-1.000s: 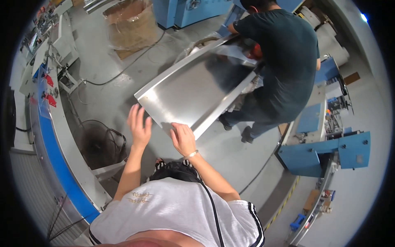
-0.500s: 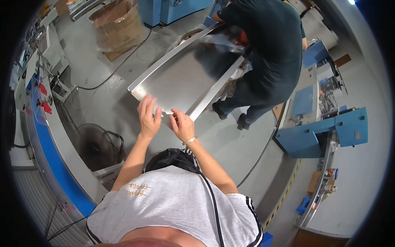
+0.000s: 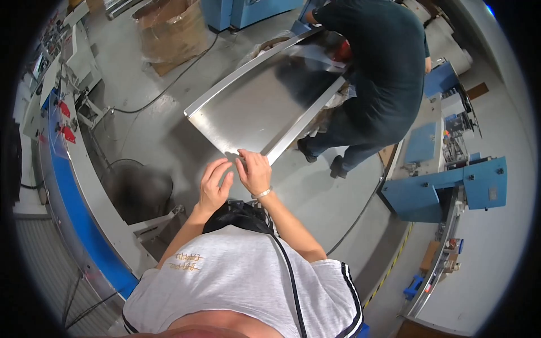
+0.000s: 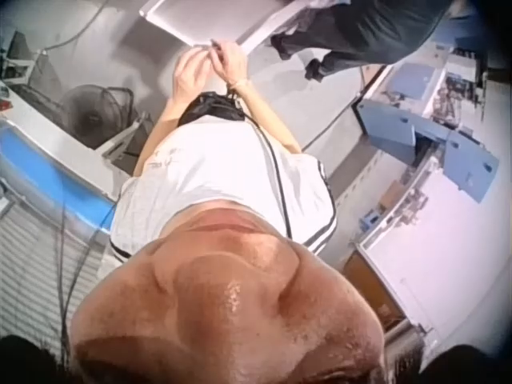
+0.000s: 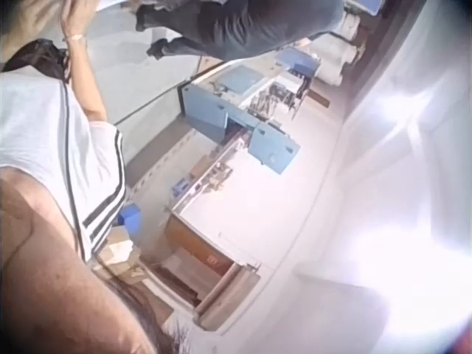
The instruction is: Organizing and inspecting stacks of paper napkins on an industrial production line.
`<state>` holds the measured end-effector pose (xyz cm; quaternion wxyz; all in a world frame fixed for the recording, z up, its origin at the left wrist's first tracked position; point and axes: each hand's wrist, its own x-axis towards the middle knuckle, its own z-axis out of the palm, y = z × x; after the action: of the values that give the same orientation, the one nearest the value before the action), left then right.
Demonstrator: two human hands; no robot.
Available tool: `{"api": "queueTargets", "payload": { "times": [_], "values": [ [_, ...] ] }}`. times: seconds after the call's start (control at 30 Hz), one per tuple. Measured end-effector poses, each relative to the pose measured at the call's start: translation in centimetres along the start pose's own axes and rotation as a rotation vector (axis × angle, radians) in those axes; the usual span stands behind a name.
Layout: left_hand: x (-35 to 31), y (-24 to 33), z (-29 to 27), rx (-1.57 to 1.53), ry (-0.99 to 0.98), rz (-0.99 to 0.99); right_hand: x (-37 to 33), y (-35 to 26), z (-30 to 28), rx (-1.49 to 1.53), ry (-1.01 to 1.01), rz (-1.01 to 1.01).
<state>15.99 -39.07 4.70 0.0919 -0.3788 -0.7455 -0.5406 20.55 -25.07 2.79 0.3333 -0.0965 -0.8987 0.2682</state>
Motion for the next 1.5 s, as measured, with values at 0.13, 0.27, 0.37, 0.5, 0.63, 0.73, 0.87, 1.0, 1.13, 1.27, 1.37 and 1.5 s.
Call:
{"api": "queueTargets", "payload": {
  "times": [0.13,0.27,0.37,0.5,0.63,0.73,0.87,1.0,1.13,1.27,1.37,1.5],
  "values": [
    [-0.8,-0.3,-0.9,0.015,0.006,-0.072,-0.2,0.2,0.3,-0.048,-0.008,-0.015],
    [-1.2,-0.5,-0.9,0.002,-0.021,-0.081,-0.1,0.1,0.1,-0.050,-0.039,-0.026],
    [-1.3,-0.2,-0.5,-0.042,-0.039,-0.061,-0.2,0.2,0.2,-0.059,-0.024,-0.053],
    [-1.6,0.4,-0.4,-0.031,-0.262,0.104,-0.2,0.4,0.2,-0.107,-0.058,-0.140],
    [-2.0,0.6,-0.6,-0.016,-0.330,0.107,-0.2,0.4,0.3,-0.102,-0.042,-0.120],
    [-1.7,0.6,-1.2,-0.074,-0.338,0.093,-0.1,0.2,0.5,-0.099,-0.006,-0.095],
    [-1.8,0.6,-1.6,-0.105,-0.332,0.083,0.0,0.2,0.3,-0.130,-0.016,-0.106],
    [-2.2,0.5,-1.4,-0.110,-0.332,0.084,-0.1,0.3,0.3,-0.133,-0.013,-0.117],
    [-2.3,0.6,-1.3,-0.114,-0.342,0.087,-0.1,0.2,0.3,-0.144,-0.015,-0.122],
    [-2.6,0.7,-1.4,-0.123,-0.346,0.077,-0.2,0.0,0.2,-0.152,-0.024,-0.116],
    [-2.7,0.8,-1.5,-0.120,-0.349,0.075,-0.2,0.0,0.2,-0.153,-0.024,-0.120],
    [-2.8,0.9,-1.4,-0.126,-0.351,0.062,-0.1,0.0,0.2,-0.154,-0.036,-0.120]
  ]
}}
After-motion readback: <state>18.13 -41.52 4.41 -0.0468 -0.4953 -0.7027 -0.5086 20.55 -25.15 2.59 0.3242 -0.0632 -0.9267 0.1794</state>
